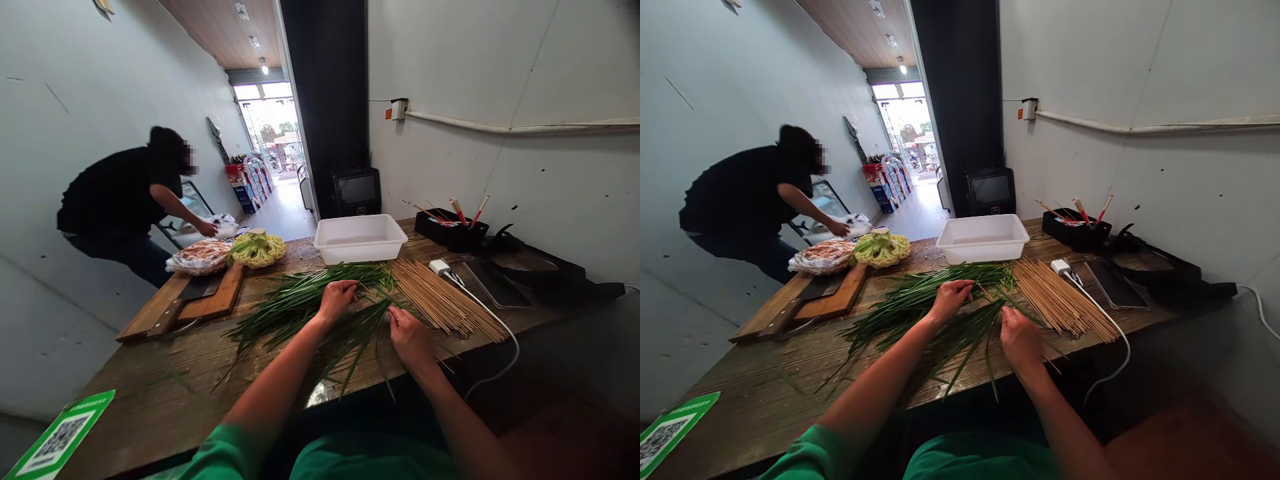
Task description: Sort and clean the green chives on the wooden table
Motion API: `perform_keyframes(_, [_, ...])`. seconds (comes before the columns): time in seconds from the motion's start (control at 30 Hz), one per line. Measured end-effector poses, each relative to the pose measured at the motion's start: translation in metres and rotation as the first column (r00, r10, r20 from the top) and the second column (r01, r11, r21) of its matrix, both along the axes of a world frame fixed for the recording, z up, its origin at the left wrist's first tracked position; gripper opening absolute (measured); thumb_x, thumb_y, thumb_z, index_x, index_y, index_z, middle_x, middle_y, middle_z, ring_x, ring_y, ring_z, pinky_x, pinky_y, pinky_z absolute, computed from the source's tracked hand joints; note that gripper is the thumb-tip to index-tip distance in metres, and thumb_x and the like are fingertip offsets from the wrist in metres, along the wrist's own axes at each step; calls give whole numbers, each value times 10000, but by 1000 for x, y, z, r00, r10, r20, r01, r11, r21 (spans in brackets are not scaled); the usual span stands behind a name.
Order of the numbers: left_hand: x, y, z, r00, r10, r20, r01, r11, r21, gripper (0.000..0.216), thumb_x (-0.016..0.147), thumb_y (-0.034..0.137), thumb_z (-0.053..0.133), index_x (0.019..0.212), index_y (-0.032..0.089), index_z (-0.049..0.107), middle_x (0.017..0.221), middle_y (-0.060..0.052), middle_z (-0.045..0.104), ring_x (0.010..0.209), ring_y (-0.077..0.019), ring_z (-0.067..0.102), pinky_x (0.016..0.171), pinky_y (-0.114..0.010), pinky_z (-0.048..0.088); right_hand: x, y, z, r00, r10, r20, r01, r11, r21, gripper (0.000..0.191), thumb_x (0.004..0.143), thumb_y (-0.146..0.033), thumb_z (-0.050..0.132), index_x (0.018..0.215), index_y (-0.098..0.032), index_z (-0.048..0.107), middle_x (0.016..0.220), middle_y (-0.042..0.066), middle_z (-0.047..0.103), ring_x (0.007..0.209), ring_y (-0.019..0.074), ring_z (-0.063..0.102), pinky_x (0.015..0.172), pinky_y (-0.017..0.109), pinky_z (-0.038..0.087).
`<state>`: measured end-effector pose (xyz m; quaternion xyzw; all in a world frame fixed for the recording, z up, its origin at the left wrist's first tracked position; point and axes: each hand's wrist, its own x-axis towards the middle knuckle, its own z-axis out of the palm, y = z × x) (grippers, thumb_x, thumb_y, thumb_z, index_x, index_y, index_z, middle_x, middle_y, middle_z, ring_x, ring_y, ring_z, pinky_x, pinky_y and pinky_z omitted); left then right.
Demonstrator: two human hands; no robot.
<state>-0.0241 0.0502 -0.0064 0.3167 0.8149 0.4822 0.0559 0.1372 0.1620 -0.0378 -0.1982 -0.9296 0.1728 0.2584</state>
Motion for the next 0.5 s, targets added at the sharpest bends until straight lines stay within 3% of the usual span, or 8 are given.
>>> perform_keyframes(0.13, [9, 0, 1, 997, -50, -51, 49, 998, -32, 290, 823, 250, 503, 1009, 140, 697, 615, -12, 685, 564, -112, 579, 630, -221, 464, 0, 0, -1, 1000, -2, -15, 2, 1000, 8, 317, 910, -206, 359, 1071, -179, 631, 975, 69, 683, 858, 146, 632, 747, 225, 434])
perform_keyframes(0.2, [17, 0, 3, 978, -182, -99, 176, 982, -69, 287, 818, 253, 507, 1003, 160, 705, 702, -29, 714, 644, -132, 617, 683, -231, 476, 0, 0, -1, 1000, -12, -17, 13, 1000, 13, 319, 911, -212, 359, 1071, -176, 633, 974, 73, 682, 848, 149, 634, 732, 228, 436])
perform_keyframes(0.27, [24, -1, 6, 923, -361, -136, 344, 929, -132, 279, 806, 251, 523, 1005, 188, 709, 851, -37, 729, 746, -149, 640, 733, -232, 476, 0, 0, 0, 999, -36, -9, 36, 999, 14, 320, 912, -220, 360, 1073, -175, 633, 977, 76, 681, 837, 155, 637, 712, 234, 438])
perform_keyframes(0.33, [25, -2, 11, 881, -441, -171, 406, 891, -203, 268, 815, 264, 518, 987, 208, 716, 922, -35, 723, 783, -156, 640, 737, -231, 468, 0, -1, 0, 999, -50, -2, 50, 999, 7, 322, 912, -225, 361, 1080, -171, 631, 985, 76, 680, 842, 162, 639, 708, 241, 441])
perform_keyframes(0.37, [23, -4, 15, 890, -406, -208, 357, 903, -239, 264, 829, 274, 503, 961, 209, 723, 913, -41, 722, 784, -159, 636, 737, -237, 461, -1, -1, 0, 999, -50, -3, 50, 999, 2, 324, 913, -225, 359, 1082, -166, 629, 990, 77, 679, 852, 164, 639, 716, 243, 443])
perform_keyframes(0.43, [14, -10, 21, 914, -230, -333, 125, 943, -308, 271, 853, 288, 479, 888, 201, 733, 878, -65, 714, 812, -176, 621, 772, -267, 438, -1, -1, -1, 999, -35, -15, 35, 999, -8, 328, 917, -230, 355, 1088, -153, 625, 1008, 80, 678, 885, 168, 635, 748, 247, 444])
perform_keyframes(0.5, [2, -17, 25, 881, -72, -468, -128, 916, -380, 240, 846, 283, 503, 857, 197, 727, 894, -89, 696, 895, -207, 596, 849, -323, 394, -1, -1, -1, 999, -24, -21, 24, 1000, -12, 328, 919, -229, 354, 1082, -147, 626, 1022, 80, 677, 908, 169, 631, 772, 249, 444])
